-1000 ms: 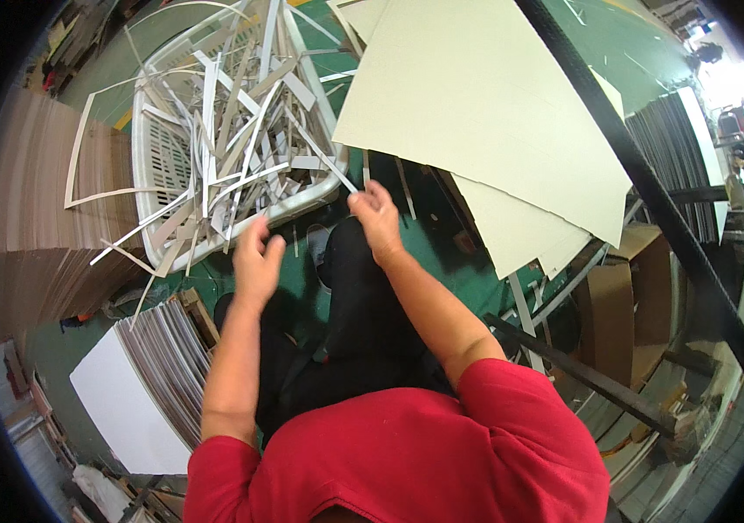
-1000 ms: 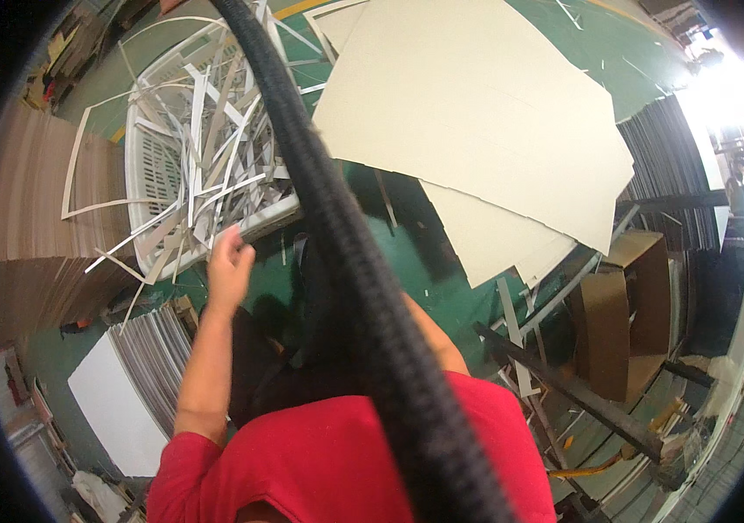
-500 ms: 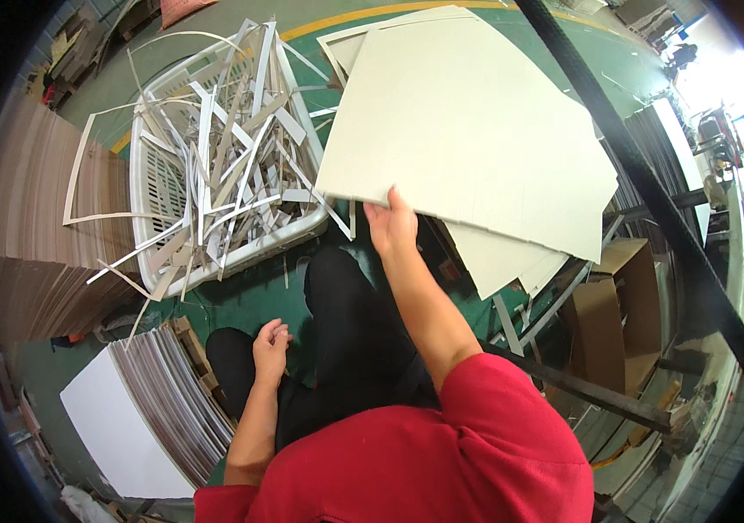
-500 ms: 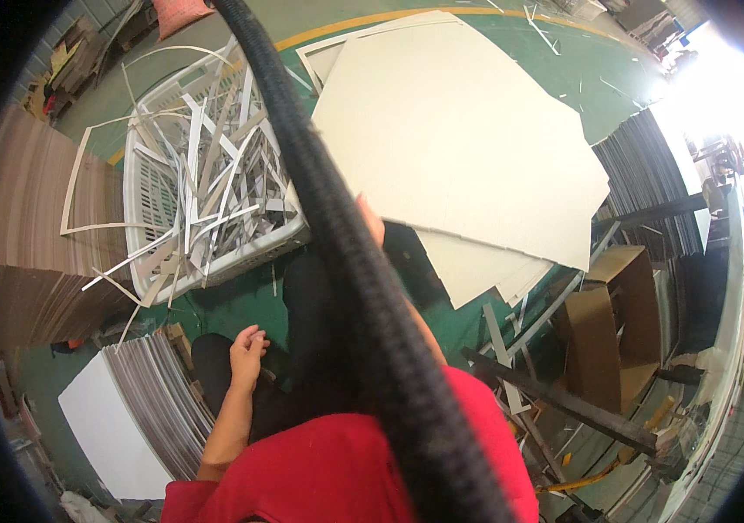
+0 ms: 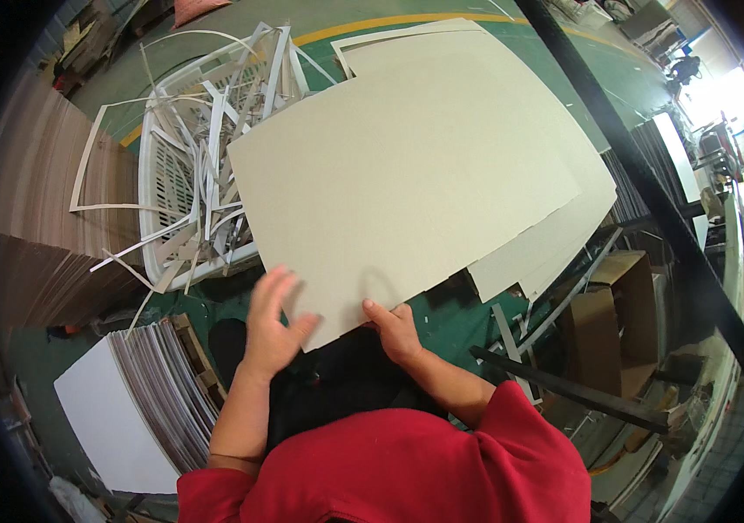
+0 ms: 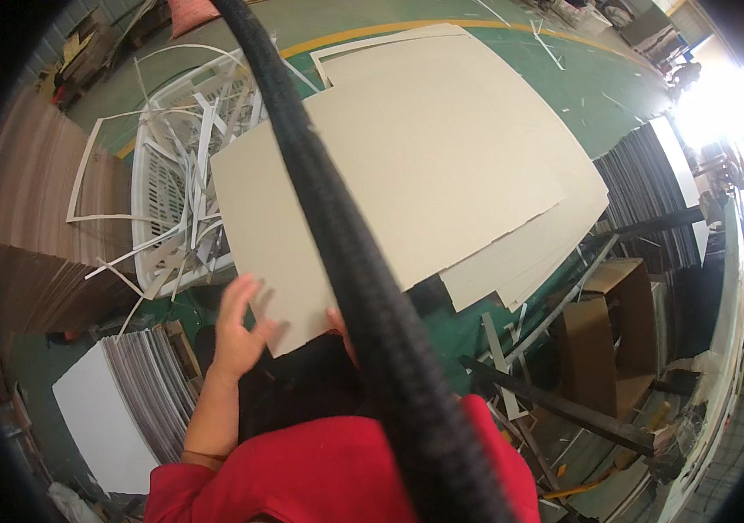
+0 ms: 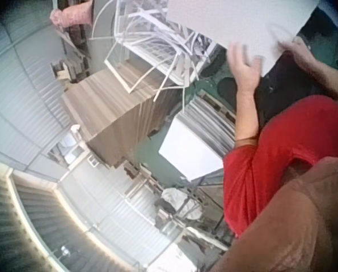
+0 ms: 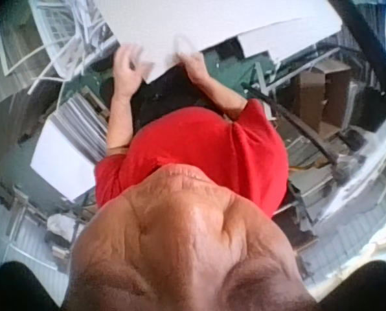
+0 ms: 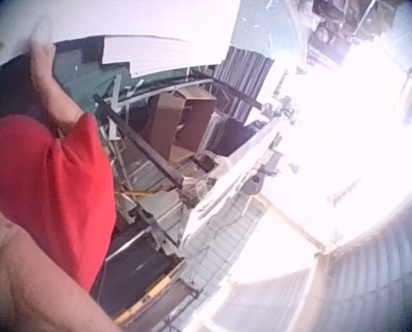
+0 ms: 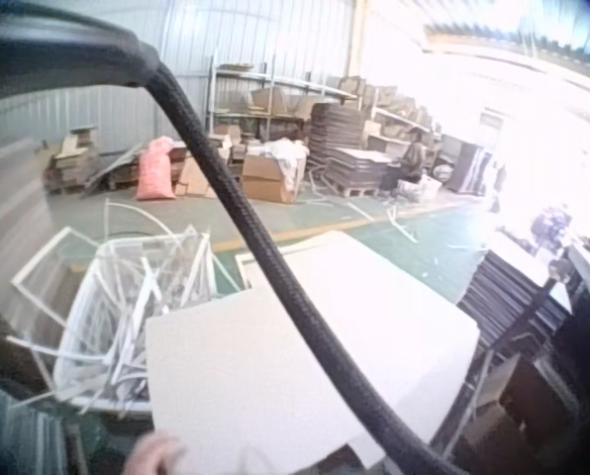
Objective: The person peels thin waste strips from the edges of cardboard sheets and places them in a basket before stacking the cleaned sheets on a pallet.
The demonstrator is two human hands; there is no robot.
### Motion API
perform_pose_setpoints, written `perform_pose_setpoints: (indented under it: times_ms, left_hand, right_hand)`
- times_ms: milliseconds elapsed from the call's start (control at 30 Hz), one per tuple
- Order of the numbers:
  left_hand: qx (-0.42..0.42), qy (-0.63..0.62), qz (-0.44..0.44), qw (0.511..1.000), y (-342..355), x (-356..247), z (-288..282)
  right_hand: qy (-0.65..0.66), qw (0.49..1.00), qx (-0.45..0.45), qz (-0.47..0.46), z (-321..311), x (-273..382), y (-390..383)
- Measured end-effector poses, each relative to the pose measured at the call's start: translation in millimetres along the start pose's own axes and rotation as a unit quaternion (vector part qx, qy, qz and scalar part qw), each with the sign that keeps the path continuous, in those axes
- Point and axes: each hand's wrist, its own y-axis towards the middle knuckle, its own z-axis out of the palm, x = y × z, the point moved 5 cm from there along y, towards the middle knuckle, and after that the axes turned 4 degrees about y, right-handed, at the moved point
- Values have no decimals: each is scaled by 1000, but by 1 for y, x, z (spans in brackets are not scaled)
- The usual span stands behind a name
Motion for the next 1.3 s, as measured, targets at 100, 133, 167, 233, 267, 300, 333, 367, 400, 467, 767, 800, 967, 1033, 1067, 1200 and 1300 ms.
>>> perform_pose_setpoints:
  times_ms: [100,133,167,233,267,300,333,367,400,467,767,800,967,1033,1067,1200,1300]
  left_hand:
    - [134,60,52,988,-3,-43,13]
    - [136,117,69,981,-6,-53,14]
    - [117,137,62,982,-4,-56,13]
    - [51,168,56,983,-2,-58,7]
    - [16,176,45,983,1,-54,1]
    - [-18,183,36,982,3,-51,-5]
    - [-74,174,44,981,5,-50,-15]
    - [-108,158,49,980,8,-47,-27]
    - [-148,143,68,976,11,-46,-43]
    - [-175,108,-7,979,17,-35,-75]
    - [-123,60,-86,987,9,-53,-191]
    - [-116,50,-71,989,5,-61,-198]
    - [-76,84,-100,989,-20,-88,-242]
    - [-89,96,-36,991,-27,-99,-255]
    - [-54,89,-94,990,-38,-97,-260]
    - [-105,20,-18,994,-67,-110,-276]
    - [-128,-33,-88,987,-99,-107,-281]
  right_hand:
    - [-233,940,-4,-248,22,31,3]
    - [-288,922,-20,-259,30,38,4]
    - [-296,902,-15,-314,41,50,2]
    - [-320,854,-13,-409,63,79,-6]
    - [-336,832,-15,-440,75,94,-11]
    - [-386,830,1,-402,88,104,-11]
    - [-393,827,24,-401,101,116,-14]
    - [-392,829,59,-395,114,127,-17]
    - [-363,824,98,-423,126,139,-18]
    - [-276,839,211,-418,149,150,-11]
    - [80,995,45,-25,108,46,115]
    - [124,987,75,77,108,23,121]
    - [165,960,203,101,129,-27,138]
    - [175,963,187,84,137,-25,160]
    - [200,966,141,86,137,-26,169]
    - [-67,946,313,-49,154,-25,176]
    - [-118,934,329,-73,156,-28,173]
